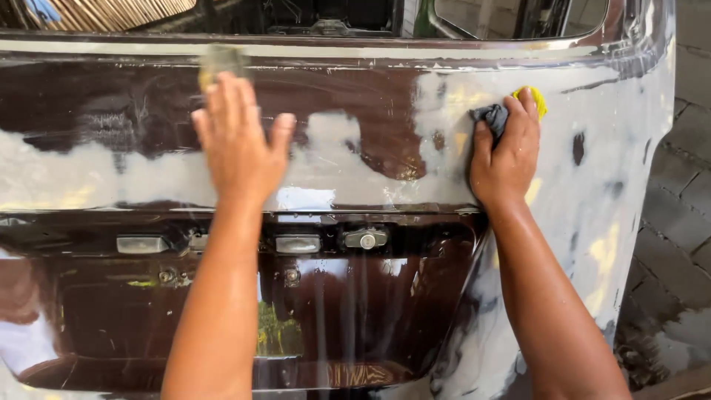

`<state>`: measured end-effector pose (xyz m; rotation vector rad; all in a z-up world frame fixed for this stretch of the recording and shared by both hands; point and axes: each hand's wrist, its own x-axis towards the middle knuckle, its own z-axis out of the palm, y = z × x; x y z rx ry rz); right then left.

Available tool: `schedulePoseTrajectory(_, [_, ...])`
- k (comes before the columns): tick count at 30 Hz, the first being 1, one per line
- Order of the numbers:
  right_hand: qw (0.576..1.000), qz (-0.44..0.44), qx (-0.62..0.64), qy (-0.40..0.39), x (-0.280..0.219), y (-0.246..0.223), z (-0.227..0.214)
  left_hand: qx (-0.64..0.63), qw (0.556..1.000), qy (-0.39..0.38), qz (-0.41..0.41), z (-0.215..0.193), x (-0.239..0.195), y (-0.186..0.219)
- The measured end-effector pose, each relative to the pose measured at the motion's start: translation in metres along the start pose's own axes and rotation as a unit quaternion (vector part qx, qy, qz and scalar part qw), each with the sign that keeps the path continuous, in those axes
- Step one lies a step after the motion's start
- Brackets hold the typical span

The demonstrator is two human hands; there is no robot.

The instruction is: The person sands the surface of a brown car bumper using a sanding block and a yellow sponge. They wipe the surface with a cloth and dip the sponge into a bucket of water before continuing to sand the bumper.

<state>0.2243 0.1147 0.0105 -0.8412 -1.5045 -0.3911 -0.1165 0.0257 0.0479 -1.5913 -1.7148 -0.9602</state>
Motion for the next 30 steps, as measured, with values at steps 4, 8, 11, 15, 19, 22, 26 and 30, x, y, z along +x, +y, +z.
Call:
schedulePoseTrajectory(4, [1.0, 0.022, -0.006, -0.009, 0.002, -0.024, 0.021, 0.056, 0.998, 0.031, 0.003, 0.004, -0.053, 0.014])
schedulePoseTrajectory(8, [0.999, -0.01, -0.006, -0.053, 0.011, -0.06, 0.04, -0.045, 0.984, -0.051, 0.164, -0.006, -0.065, 0.024])
schedulePoseTrajectory(11, [0.997, -0.054, -0.008, -0.046, 0.009, -0.091, 0.071, -0.005, 0.997, -0.044, 0.067, -0.025, -0.042, -0.044])
schedulePoseTrajectory(15, [0.986, -0.136, 0.033, -0.095, 0.014, -0.178, 0.104, 0.034, 0.998, 0.035, -0.027, -0.031, -0.047, -0.089])
schedulePoseTrajectory(19, [0.964, -0.186, 0.053, -0.183, 0.0, -0.264, 0.15, -0.04, 0.998, 0.044, 0.011, -0.027, -0.068, -0.102])
schedulePoseTrajectory(22, [0.953, -0.21, 0.07, -0.204, -0.016, -0.275, 0.138, -0.031, 0.998, 0.044, 0.027, -0.029, -0.079, -0.123])
schedulePoseTrajectory(26, [0.958, -0.184, 0.039, -0.215, -0.027, -0.216, 0.093, -0.019, 0.998, 0.061, 0.006, -0.028, -0.085, -0.129])
schedulePoseTrajectory(30, [0.998, -0.032, -0.011, -0.056, -0.028, -0.107, 0.051, -0.019, 0.997, 0.071, 0.027, -0.019, -0.082, -0.084])
